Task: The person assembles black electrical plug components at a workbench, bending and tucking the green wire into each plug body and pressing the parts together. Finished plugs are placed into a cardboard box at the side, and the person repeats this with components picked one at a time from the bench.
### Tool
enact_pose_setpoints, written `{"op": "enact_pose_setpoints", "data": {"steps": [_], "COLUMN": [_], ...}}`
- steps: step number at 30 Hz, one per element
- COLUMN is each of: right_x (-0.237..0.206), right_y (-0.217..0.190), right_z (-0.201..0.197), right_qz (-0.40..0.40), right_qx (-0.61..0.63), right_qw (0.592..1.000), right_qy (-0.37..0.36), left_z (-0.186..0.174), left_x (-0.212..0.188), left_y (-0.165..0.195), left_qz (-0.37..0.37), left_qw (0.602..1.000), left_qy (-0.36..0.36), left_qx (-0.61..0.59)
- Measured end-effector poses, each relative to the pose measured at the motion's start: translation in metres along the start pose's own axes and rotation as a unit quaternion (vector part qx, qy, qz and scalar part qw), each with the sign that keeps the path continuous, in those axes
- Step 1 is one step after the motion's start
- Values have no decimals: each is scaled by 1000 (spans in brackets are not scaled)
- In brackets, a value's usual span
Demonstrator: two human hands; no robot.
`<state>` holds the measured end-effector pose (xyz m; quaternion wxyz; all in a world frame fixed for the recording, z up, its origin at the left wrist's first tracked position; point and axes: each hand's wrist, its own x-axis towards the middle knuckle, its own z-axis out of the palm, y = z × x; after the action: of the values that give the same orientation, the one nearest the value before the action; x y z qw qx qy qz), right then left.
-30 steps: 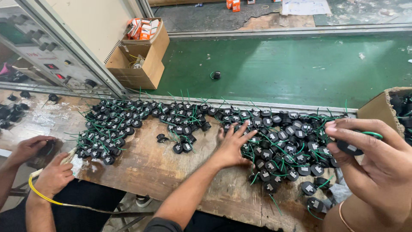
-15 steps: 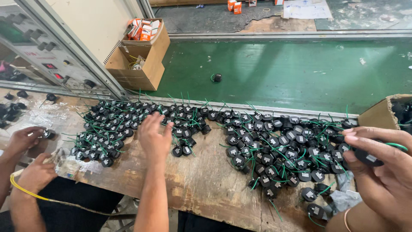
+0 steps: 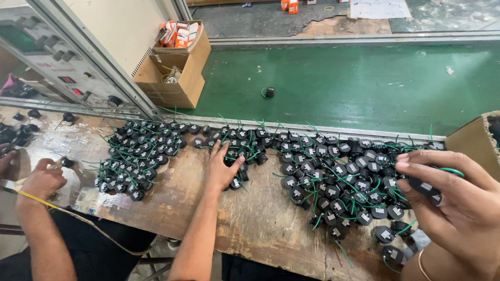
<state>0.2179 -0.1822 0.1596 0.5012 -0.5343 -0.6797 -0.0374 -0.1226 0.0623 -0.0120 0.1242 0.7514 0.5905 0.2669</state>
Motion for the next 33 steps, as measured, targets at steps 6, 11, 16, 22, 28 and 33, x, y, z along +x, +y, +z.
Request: {"op": "enact_pose_setpoints", "data": {"steps": [6,11,16,22,28,33], "right_x": [7,7,-16,-65,-68,-34], "right_y": [-8,-5,27,102,115,66], "right_z": [9,11,12,10,16,17], "right_qz": [-22,-24,-25,-5,-16,-29], "right_qx": [-16,-10,-3,37,43,4], "right_qw": [1000,999,999,998,997,998], "right_qy": [0,-21,-43,-56,-59,-59], "left_z": [29,48,40,-18,-94,-136], "left_x": [-30,-39,-49,-52,13,92], "left_y": [30,39,31,-11,-88,-118], "left_qz": [14,17,27,29,-15,-226], "left_qw": [996,995,995,988,959,946], "left_qy": [-67,-50,-2,127,261,168], "left_qx": [-49,-84,-100,-79,110,161]}}
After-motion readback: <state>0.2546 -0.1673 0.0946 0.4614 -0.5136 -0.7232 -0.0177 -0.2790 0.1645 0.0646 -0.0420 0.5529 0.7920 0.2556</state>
